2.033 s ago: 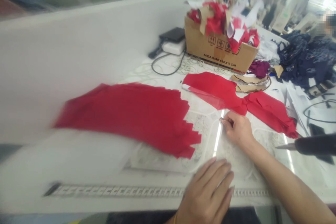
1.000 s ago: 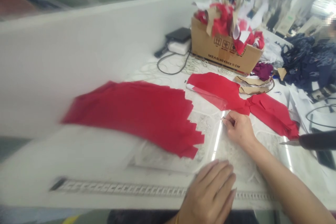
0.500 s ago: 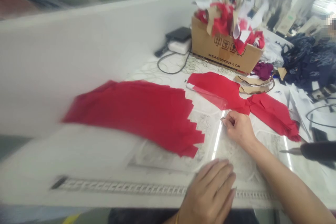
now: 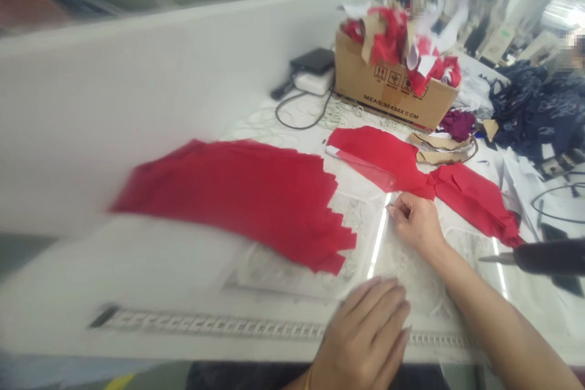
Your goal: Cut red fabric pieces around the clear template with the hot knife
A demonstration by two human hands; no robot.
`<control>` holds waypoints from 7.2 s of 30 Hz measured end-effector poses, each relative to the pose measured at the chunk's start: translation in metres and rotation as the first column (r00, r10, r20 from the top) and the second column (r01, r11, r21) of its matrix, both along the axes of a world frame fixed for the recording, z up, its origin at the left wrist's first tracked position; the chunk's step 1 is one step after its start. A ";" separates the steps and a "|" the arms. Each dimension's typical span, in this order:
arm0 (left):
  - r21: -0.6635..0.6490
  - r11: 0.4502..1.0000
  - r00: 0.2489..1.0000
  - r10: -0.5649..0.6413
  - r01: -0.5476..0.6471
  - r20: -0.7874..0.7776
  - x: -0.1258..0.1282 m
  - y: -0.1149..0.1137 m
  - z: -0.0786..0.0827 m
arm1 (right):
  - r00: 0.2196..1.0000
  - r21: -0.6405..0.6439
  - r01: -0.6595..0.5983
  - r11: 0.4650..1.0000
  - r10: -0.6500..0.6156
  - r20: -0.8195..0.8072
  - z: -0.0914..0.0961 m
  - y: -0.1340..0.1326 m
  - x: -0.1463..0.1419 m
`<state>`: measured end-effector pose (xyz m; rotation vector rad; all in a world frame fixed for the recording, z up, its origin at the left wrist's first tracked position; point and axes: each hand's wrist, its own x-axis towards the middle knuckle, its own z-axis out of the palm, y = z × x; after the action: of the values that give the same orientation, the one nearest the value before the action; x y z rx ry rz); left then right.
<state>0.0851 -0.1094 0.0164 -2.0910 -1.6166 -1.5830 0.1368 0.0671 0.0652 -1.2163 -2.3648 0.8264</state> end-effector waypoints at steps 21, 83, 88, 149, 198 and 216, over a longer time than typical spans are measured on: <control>-0.003 1.000 1.000 0.007 -0.007 0.001 0.002 -0.002 -0.003 | 0.999 -0.052 -0.040 0.998 0.039 -0.007 0.001 -0.012 -0.001; 0.001 1.000 1.000 -0.009 0.009 0.028 0.002 0.000 -0.002 | 0.999 -0.003 -0.023 1.000 0.023 -0.044 -0.008 -0.001 -0.010; -0.005 1.000 1.000 -0.004 0.004 0.013 0.001 0.000 -0.002 | 0.998 -0.009 -0.032 0.999 0.032 -0.045 -0.009 0.000 -0.010; 0.086 0.992 0.996 0.091 -0.089 -0.024 0.005 0.006 -0.007 | 0.999 0.010 -0.008 1.000 0.008 -0.041 -0.002 -0.001 -0.025; 0.050 0.999 0.992 0.023 -0.017 -0.124 -0.006 0.001 -0.006 | 0.892 0.228 0.424 0.876 -0.448 0.064 -0.015 -0.010 0.111; 0.040 0.999 0.976 0.043 -0.035 -0.211 -0.002 0.003 0.001 | 0.868 0.206 0.467 0.860 -0.490 0.077 -0.013 0.005 0.139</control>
<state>0.0828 -0.1068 0.0172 -2.1127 -1.5361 -1.3149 0.2753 0.0718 0.0519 -1.7168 -2.0227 0.3680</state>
